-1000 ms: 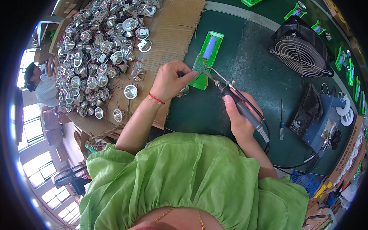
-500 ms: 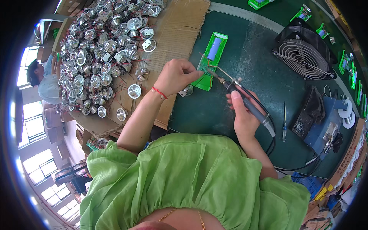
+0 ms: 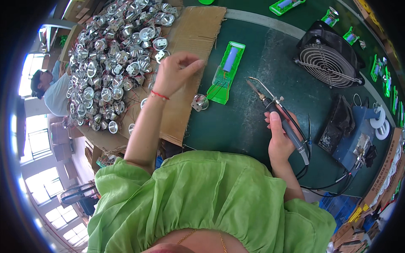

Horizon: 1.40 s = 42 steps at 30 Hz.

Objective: The person solders electronic components and wires into green plastic flashlight housings with a soldering iron.

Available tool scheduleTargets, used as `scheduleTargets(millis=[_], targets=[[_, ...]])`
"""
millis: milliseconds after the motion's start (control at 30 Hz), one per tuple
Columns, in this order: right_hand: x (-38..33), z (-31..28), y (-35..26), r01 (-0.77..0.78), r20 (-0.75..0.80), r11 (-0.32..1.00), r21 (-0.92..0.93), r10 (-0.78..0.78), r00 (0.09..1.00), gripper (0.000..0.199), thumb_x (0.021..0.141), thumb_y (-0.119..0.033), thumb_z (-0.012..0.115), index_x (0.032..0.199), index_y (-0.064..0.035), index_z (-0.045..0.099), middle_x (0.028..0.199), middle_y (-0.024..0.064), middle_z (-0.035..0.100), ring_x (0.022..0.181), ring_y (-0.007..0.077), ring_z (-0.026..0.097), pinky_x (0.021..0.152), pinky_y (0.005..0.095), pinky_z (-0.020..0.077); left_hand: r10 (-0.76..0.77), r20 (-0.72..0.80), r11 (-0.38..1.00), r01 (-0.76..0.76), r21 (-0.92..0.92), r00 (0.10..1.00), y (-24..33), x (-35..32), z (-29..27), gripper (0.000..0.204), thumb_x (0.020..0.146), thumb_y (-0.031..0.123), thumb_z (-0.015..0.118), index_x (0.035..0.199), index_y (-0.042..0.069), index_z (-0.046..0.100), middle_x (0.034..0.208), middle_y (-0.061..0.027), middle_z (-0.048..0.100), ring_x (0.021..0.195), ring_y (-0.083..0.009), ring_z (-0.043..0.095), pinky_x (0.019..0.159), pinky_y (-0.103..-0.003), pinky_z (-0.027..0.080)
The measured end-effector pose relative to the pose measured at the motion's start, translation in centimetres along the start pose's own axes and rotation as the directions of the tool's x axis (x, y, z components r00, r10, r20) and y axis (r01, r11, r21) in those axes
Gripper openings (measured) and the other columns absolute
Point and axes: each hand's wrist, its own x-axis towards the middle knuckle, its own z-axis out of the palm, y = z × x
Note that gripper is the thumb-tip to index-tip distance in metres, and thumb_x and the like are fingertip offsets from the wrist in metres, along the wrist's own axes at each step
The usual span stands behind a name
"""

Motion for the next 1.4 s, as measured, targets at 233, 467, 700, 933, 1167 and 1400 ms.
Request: scheduleTargets(millis=[233,467,700,933,1167,1400], targets=[[0.2,-1.6,-0.2,0.041,-0.041,0.999,-0.011,-0.042,0.998,0.024,0.088,-0.009,0.061,0.107,0.0054,0.059,0.086,0.0136,0.067,0.073,0.0131,0.062,0.062,0.0219,0.0481,0.419,0.546,0.517,-0.685,0.514,0.726,3.9,3.1,2.8,0.055,0.08,0.01,0.059,0.128,0.036,0.051,0.085,-0.0062,0.055,0.076,-0.0234,0.062,0.066,-0.037,0.053],[0.7,-3.6,-1.4,0.129,-0.146,0.99,-0.057,-0.136,0.98,0.024,0.088,-0.008,0.06,0.108,0.006,0.058,0.085,0.0149,0.067,0.07,0.0137,0.062,0.061,0.0223,0.0481,0.232,0.433,0.593,-0.48,0.647,0.871,7.5,-2.4,1.2,0.042,0.063,0.026,0.078,0.097,0.01,0.06,0.08,-0.0036,0.056,0.08,-0.0204,0.063,0.067,-0.034,0.05],[0.4,-2.8,-1.6,0.154,-0.104,0.988,-0.017,-0.154,0.983,0.026,0.088,-0.009,0.06,0.107,0.0072,0.057,0.085,0.0161,0.066,0.069,0.0141,0.062,0.06,0.023,0.0489,0.301,0.094,0.908,-0.315,0.275,0.949,5.3,-5.8,2.0,0.038,0.071,0.015,0.076,0.106,0.007,0.064,0.083,-0.006,0.061,0.075,-0.0204,0.063,0.065,-0.033,0.051],[-1.4,-1.3,-1.2,0.08,0.092,0.997,-0.022,-0.077,0.993,0.026,0.083,-0.004,0.065,0.105,0.0078,0.058,0.085,0.0161,0.067,0.072,0.0155,0.064,0.066,0.025,0.0511,0.267,0.003,0.946,-0.261,-0.193,0.964,4.1,-5.7,2.8,0.01,0.076,0.003,0.07,0.086,0.004,0.072,0.085,-0.0066,0.064,0.07,-0.0187,0.062,0.062,-0.029,0.048],[-1.6,-0.8,-0.6,0.105,0.19,0.986,-0.132,-0.079,0.979,0.023,0.081,-0.005,0.068,0.099,0.0071,0.061,0.084,0.0123,0.068,0.072,0.0132,0.063,0.064,0.023,0.0494,0.17,0.016,0.98,-0.168,-0.106,0.985,4.5,-5.6,3.2,0.008,0.072,0.009,0.074,0.079,0.006,0.07,0.083,-0.0057,0.058,0.074,-0.0217,0.06,0.062,-0.032,0.049],[-1.4,-0.4,-0.3,0.138,0.214,0.971,-0.193,-0.096,0.972,0.02,0.08,-0.003,0.068,0.097,0.0058,0.063,0.081,0.0104,0.068,0.07,0.012,0.064,0.062,0.0225,0.0494,0.034,0.056,0.998,-0.031,-0.057,0.998,5.0,-5.0,3.3,0.009,0.065,0.004,0.072,0.073,0.002,0.068,0.084,-0.0073,0.058,0.072,-0.0204,0.06,0.066,-0.03,0.052]])
